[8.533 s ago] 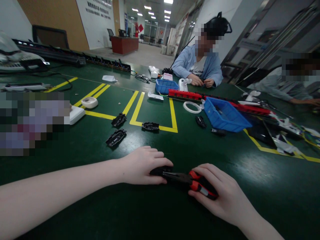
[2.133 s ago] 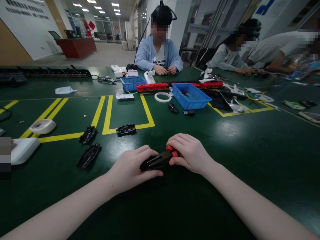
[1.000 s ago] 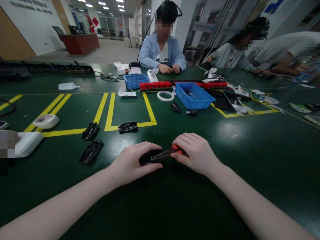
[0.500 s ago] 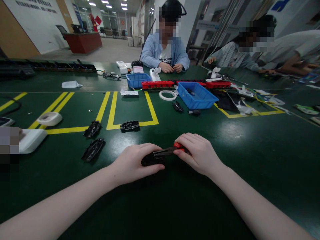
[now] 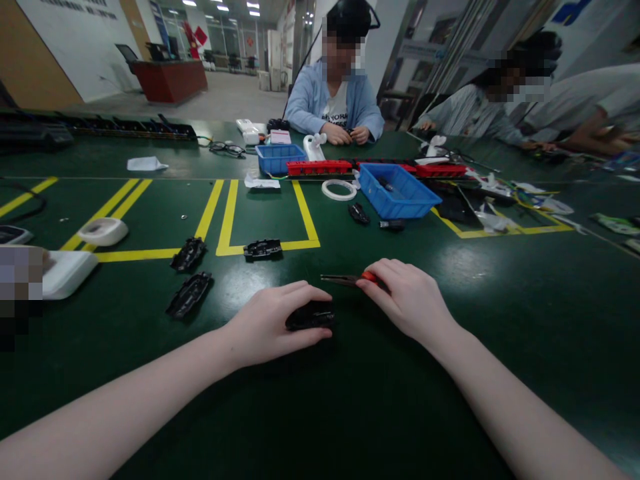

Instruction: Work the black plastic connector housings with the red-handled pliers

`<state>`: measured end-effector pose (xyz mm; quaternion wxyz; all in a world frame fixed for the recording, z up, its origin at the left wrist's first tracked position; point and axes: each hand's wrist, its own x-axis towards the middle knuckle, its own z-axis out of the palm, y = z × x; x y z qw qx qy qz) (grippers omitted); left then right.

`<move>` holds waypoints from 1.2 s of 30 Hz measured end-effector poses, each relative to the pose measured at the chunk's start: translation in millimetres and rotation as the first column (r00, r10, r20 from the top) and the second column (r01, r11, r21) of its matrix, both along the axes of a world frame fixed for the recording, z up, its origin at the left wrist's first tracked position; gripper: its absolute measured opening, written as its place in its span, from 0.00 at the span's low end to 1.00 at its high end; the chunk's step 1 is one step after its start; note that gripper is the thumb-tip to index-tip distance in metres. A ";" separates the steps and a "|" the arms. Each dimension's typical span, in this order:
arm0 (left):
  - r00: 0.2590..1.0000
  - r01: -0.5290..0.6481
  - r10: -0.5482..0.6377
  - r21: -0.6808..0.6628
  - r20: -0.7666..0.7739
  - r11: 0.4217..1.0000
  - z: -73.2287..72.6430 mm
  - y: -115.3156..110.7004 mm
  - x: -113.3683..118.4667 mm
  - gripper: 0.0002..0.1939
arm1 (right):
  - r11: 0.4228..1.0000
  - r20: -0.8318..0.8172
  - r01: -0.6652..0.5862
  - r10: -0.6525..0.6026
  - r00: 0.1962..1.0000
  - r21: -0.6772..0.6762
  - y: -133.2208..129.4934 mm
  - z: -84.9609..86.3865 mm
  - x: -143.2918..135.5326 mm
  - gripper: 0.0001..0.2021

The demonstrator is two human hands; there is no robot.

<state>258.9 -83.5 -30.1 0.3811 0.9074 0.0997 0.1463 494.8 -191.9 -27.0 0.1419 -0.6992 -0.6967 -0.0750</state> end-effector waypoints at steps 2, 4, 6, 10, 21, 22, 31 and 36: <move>1.000 0.003 -0.003 0.021 0.006 1.000 -0.1 -0.5 -0.4 0.18 | 1.000 0.086 -0.003 0.004 0.996 -0.014 2.0 -2.2 -2.2 0.23; 1.000 0.002 -0.003 0.046 0.020 0.999 -1.1 -0.8 -0.7 0.18 | 1.000 0.160 -0.028 0.030 0.987 -0.014 4.0 -4.3 -7.1 0.22; 0.999 -0.005 0.002 0.070 0.035 0.998 -2.3 -1.1 -0.9 0.18 | 0.999 0.192 -0.051 0.052 0.980 -0.014 5.8 -5.9 -12.4 0.20; 0.999 -0.019 0.015 0.085 0.047 0.996 -4.2 -1.4 -0.8 0.20 | 0.999 0.130 -0.044 0.048 0.990 -0.030 7.6 -7.6 -16.3 0.17; 0.993 -0.113 0.113 0.014 0.020 0.993 -8.9 -0.8 0.7 0.34 | 0.875 -0.005 -0.462 0.468 0.884 0.146 -9.3 3.5 -26.2 0.13; 0.994 -0.108 0.108 0.003 0.021 0.994 -8.3 -0.6 0.5 0.34 | 0.872 0.006 -0.475 0.478 0.879 0.116 -9.8 3.7 -28.0 0.14; 0.997 -0.070 0.072 -0.037 0.042 0.997 -8.9 -0.8 -2.3 0.22 | 0.880 -0.164 -0.468 0.475 0.865 0.079 -13.1 4.1 -37.8 0.15; 0.997 -0.070 0.070 0.062 0.012 0.996 -9.3 -1.4 -1.7 0.14 | 0.896 -0.297 -0.444 0.431 0.852 0.025 -15.9 5.6 -41.9 0.14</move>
